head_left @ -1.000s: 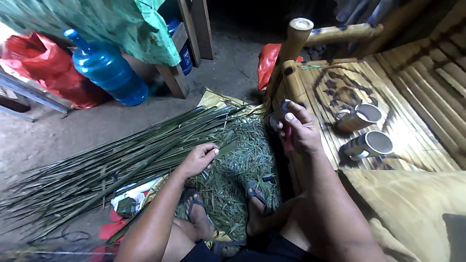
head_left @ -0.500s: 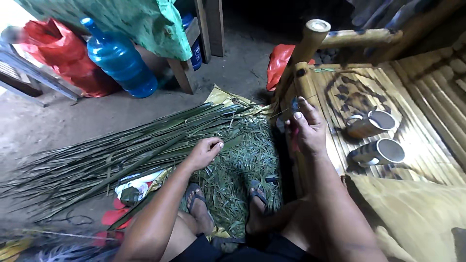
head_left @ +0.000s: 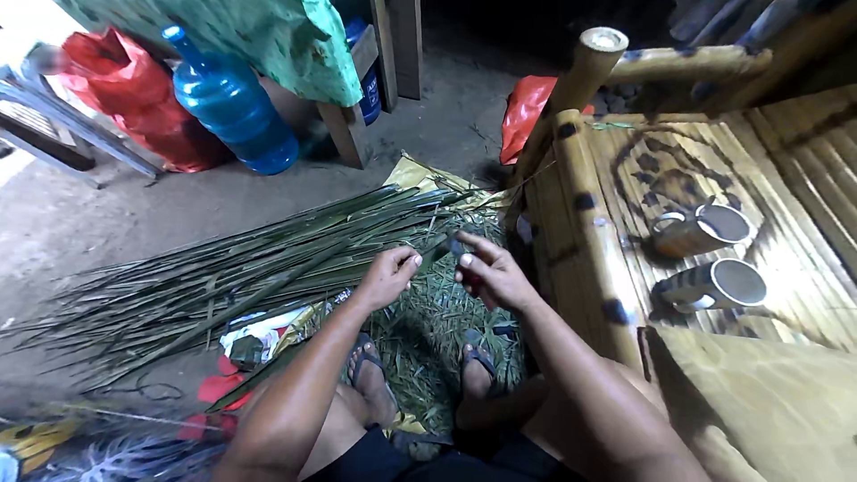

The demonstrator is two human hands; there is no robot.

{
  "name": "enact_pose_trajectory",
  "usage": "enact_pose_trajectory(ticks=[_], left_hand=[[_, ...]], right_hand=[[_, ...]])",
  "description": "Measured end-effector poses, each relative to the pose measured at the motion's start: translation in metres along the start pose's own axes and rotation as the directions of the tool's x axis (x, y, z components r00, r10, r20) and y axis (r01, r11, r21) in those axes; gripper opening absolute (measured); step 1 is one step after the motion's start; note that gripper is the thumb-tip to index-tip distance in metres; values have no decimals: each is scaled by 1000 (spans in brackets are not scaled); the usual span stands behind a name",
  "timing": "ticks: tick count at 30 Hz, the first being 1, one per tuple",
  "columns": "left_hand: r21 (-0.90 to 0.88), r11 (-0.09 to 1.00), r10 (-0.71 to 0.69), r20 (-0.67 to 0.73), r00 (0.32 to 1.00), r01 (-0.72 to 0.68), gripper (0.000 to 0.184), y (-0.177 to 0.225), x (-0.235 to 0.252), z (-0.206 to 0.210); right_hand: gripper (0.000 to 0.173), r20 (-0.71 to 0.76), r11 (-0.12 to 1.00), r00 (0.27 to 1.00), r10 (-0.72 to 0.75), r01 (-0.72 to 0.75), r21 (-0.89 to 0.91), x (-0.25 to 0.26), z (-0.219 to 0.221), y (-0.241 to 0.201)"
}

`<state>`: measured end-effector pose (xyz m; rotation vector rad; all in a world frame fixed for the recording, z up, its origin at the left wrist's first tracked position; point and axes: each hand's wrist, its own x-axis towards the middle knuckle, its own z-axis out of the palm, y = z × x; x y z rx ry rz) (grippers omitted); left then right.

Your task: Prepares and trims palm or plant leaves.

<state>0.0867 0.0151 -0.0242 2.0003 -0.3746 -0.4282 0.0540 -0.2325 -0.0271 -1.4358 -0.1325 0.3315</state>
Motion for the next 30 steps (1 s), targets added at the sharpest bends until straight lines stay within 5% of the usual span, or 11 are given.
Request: enact_pose_trajectory(ticks=[6, 10, 17, 25, 30], left_hand=[[-154, 987, -23, 182, 983, 52, 30, 4, -2, -3], [-143, 986, -56, 159, 986, 80, 27, -2, -1, -10], [-277, 957, -7, 264, 965, 83, 25, 0, 1, -10], [-387, 902, -42, 369, 929, 194, 24, -3, 0, -16], [-374, 913, -43, 312, 949, 164, 24, -1, -1, -15]], right_hand=[[36, -67, 997, 996, -54, 57, 54, 4, -8, 5], [33, -89, 994, 992, -88, 94, 63, 3, -15, -1], [26, 207, 955, 968, -141, 188, -228, -3, 8, 15], [22, -15, 899, 926, -376, 361, -250, -2, -35, -7], [25, -173, 938, 924, -340, 319, -139, -7, -46, -19]])
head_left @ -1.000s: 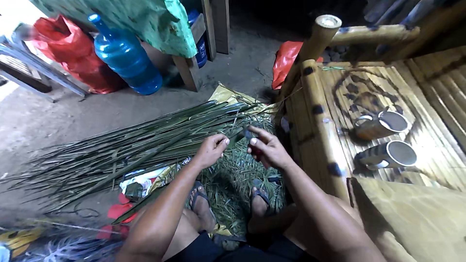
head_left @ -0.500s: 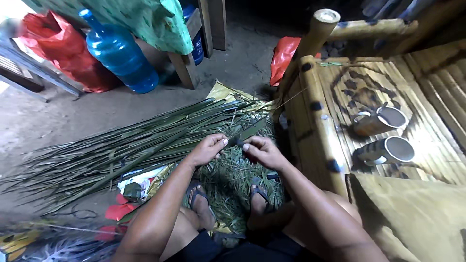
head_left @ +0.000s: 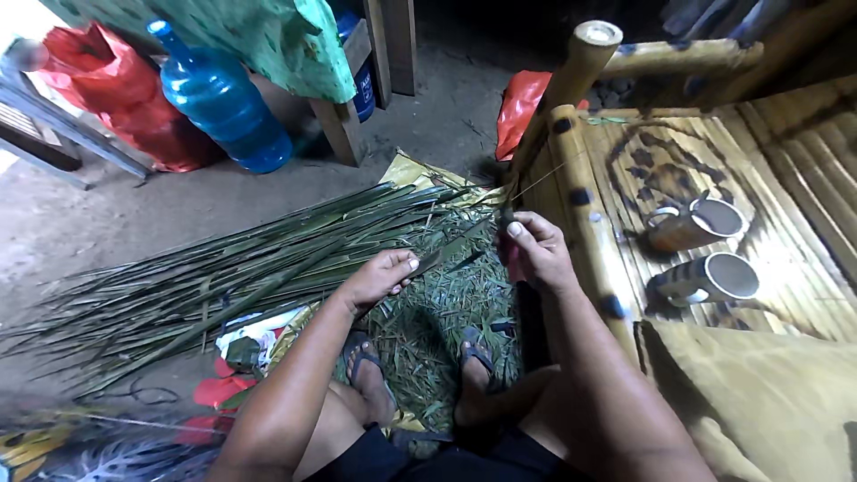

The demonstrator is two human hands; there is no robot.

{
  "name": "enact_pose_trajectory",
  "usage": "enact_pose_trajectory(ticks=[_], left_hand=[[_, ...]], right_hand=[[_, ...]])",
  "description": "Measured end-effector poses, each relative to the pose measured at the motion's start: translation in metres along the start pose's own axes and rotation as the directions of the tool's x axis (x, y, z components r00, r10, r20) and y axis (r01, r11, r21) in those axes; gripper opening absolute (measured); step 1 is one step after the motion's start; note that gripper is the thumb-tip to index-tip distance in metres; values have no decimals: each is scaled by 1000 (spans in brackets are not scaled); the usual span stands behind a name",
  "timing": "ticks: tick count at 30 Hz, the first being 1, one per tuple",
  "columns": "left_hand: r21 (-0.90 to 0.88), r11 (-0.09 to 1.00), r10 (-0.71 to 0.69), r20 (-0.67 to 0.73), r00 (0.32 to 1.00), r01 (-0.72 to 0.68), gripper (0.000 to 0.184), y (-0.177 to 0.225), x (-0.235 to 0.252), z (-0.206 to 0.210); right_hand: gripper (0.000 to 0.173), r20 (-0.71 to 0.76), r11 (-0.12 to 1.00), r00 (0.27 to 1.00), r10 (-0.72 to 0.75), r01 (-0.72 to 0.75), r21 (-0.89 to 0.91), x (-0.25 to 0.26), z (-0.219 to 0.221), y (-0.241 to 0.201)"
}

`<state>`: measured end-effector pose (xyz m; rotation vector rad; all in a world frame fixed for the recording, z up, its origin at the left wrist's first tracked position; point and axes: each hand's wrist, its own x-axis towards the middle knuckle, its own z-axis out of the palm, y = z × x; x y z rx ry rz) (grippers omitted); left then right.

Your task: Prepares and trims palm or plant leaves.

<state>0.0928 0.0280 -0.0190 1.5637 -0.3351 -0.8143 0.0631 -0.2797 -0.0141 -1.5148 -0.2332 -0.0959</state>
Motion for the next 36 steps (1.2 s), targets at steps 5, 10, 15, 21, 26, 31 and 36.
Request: enact_pose_trajectory(ticks=[5, 10, 15, 21, 26, 31, 36], left_hand=[[6, 1000, -13, -7, 1000, 13, 22, 5, 2, 9], [-97, 993, -60, 99, 993, 70, 24, 2, 3, 5], [-135, 988, -52, 166, 985, 75, 25, 3, 2, 4], [-65, 997, -38, 86, 996, 43, 24, 6, -1, 3], [260, 964, 90, -156, 984, -47, 23, 9, -4, 14], [429, 895, 221, -182, 958, -125, 23, 2, 0, 23], [442, 888, 237, -197, 951, -130, 22, 1, -1, 19]], right_hand=[[23, 294, 993, 948, 119, -109, -50, -11, 40, 12], [23, 308, 999, 950, 44, -35, -36, -10, 42, 22], [20, 231, 994, 972, -51, 71, -79, -5, 25, 15], [27, 30, 988, 997, -76, 79, -133, 0, 2, 1], [30, -52, 996, 995, 84, -84, 7, -5, 9, -9], [29, 159, 955, 946, 283, -293, 45, -14, 46, 8], [29, -27, 952, 953, 303, -302, 40, -6, 31, 5]])
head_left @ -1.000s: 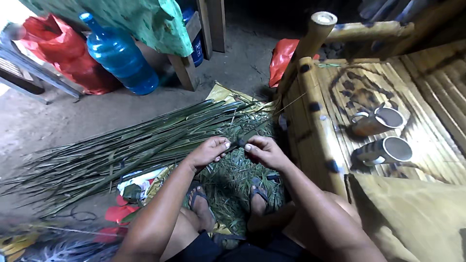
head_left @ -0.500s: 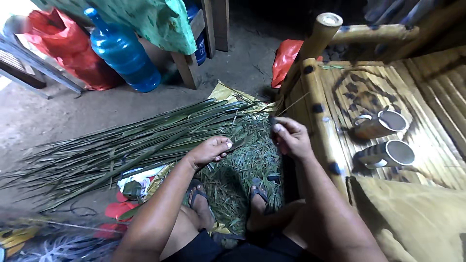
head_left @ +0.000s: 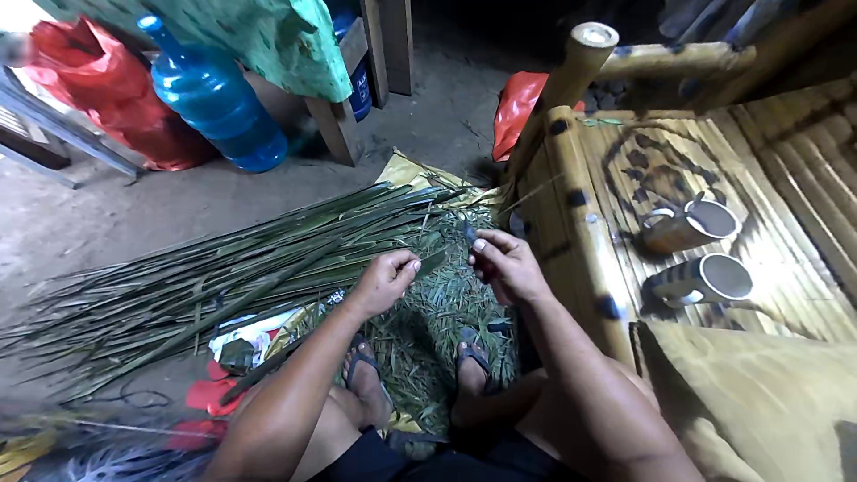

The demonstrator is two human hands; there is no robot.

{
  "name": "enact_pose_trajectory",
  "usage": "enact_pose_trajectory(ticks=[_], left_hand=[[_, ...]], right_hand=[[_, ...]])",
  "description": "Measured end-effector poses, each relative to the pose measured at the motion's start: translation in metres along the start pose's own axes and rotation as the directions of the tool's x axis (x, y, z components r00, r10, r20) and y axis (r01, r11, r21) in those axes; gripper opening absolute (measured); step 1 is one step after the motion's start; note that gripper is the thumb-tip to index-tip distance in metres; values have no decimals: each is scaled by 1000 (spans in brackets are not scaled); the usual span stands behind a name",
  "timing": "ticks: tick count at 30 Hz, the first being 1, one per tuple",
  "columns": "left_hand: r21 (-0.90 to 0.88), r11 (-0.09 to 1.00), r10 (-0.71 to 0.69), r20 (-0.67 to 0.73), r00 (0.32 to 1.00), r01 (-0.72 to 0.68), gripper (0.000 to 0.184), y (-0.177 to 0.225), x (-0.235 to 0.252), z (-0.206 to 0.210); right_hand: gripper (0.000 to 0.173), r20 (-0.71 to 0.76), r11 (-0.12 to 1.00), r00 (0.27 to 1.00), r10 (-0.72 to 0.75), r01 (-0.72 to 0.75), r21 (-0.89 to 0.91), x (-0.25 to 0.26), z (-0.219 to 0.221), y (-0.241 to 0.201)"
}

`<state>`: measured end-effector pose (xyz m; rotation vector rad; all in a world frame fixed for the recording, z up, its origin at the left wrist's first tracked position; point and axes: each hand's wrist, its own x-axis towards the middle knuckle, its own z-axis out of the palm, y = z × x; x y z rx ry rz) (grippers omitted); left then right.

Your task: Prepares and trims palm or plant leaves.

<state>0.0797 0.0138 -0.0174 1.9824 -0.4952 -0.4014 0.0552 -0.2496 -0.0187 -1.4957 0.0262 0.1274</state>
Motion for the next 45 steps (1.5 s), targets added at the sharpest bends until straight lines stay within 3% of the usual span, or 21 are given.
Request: enact_pose_trajectory(ticks=[6, 12, 18, 20, 23, 26, 29, 34, 40, 42, 45], left_hand=[[-5, 1000, -11, -14, 1000, 11, 22, -4, -1, -2], [-26, 1000, 0, -11, 1000, 0, 20, 0, 0, 0], [22, 998, 57, 0, 998, -57, 25, -3, -1, -9], [28, 999, 40, 25, 999, -41, 27, -4, 2, -10], [-6, 1000, 1, 106, 994, -1, 30, -4, 7, -10], [-193, 967, -117, 243, 963, 166, 28, 0, 8, -10], [-394, 856, -166, 405, 899, 335, 26, -1, 6, -12], [-449, 788, -127, 551, 825, 421, 28, -5, 8, -18], [-365, 857, -160, 485, 860, 365, 23, -5, 6, -12], [-294, 898, -197, 399, 896, 328, 22, 0, 3, -8], [-165, 923, -281, 331, 901, 349, 36, 11, 2, -10]], right_hand=[[29, -170, 991, 983, -66, 85, 102, 5, -31, -14], [31, 99, 996, 995, 12, -20, 85, -3, 10, 3], [34, -123, 988, 987, -104, 117, 100, 6, -32, -14], [34, -130, 984, 982, -135, 148, 97, 2, -31, -16], [36, 35, 985, 986, -163, 160, 71, -5, -13, -8], [32, 177, 978, 962, -207, 203, 40, -5, -3, -2], [31, 222, 970, 945, -241, 245, 9, -3, -8, -2], [32, 189, 952, 936, -296, 306, -26, 0, -19, -9], [40, -106, 945, 939, -326, 325, -22, -3, -67, -34], [44, -92, 952, 947, -307, 306, -18, -7, -61, -37], [44, 37, 977, 976, -213, 214, -6, -9, -38, -27]])
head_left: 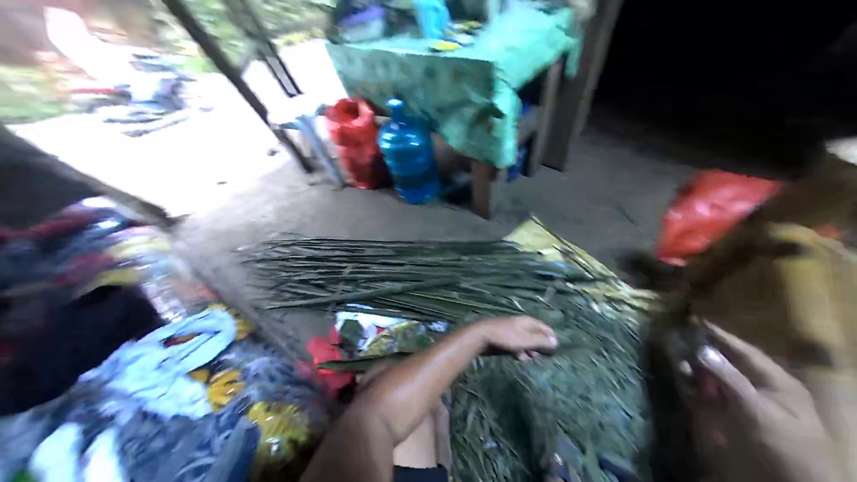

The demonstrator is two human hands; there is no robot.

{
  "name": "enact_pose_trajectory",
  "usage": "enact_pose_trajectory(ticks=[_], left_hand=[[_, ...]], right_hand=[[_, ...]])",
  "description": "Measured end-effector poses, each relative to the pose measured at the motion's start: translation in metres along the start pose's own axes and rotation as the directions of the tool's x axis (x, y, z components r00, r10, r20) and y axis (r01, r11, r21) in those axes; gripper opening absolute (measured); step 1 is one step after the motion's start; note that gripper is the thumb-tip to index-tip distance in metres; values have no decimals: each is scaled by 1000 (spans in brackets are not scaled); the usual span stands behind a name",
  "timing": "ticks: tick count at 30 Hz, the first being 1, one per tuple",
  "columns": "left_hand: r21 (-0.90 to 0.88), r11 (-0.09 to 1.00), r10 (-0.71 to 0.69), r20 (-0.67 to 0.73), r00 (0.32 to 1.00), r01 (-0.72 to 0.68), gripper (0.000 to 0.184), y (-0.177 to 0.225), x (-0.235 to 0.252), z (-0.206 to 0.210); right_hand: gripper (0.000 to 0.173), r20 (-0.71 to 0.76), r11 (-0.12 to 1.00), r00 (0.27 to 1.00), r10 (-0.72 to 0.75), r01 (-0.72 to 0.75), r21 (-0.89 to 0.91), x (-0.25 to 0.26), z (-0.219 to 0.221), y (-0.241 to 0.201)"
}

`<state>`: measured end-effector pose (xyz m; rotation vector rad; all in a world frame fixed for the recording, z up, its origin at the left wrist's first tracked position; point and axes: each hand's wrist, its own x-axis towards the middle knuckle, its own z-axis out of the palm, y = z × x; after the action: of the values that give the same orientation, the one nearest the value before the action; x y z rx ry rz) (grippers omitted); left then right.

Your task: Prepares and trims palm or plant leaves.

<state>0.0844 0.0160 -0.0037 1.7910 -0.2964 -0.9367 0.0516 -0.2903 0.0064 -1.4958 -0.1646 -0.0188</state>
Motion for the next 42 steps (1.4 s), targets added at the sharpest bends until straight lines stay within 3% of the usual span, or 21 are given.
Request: enact_pose_trajectory(ticks=[4, 9, 16, 20, 25, 31, 37, 42], left_hand=[[-17, 997, 70, -3, 998, -70, 34, -3, 6, -2], [-17, 984, 176, 67, 982, -176, 30, -12, 7, -10], [7, 982, 189, -55, 980, -189, 28, -5, 8, -8], [-3, 979, 201, -102, 974, -202, 26, 2, 5, -6], [-20, 996, 81, -142, 987, -84, 25, 14, -2, -3], [-221, 966, 131, -22, 991, -133, 18, -3, 11, -1], [-333, 938, 127, 71, 989, -96, 19, -8, 12, -6], [-308, 947, 113, 54, 992, -91, 18, -9, 9, -5]], right_hand=[[33, 114, 997, 993, -1, -8, 83, 10, 4, 16], [33, -30, 983, 998, -53, 57, 173, 16, -4, 9], [32, -35, 997, 999, 30, -27, 77, 7, 16, 16], [31, 27, 999, 1000, -11, 10, 30, 11, 32, 31], [21, 109, 996, 991, 80, -75, -45, 2, 57, 25], [28, 341, 997, 938, 68, -49, -64, -4, 63, 46], [25, 263, 990, 963, -58, 89, -110, 7, 34, 37], [20, 66, 987, 986, -156, 159, -37, 12, 6, 22]])
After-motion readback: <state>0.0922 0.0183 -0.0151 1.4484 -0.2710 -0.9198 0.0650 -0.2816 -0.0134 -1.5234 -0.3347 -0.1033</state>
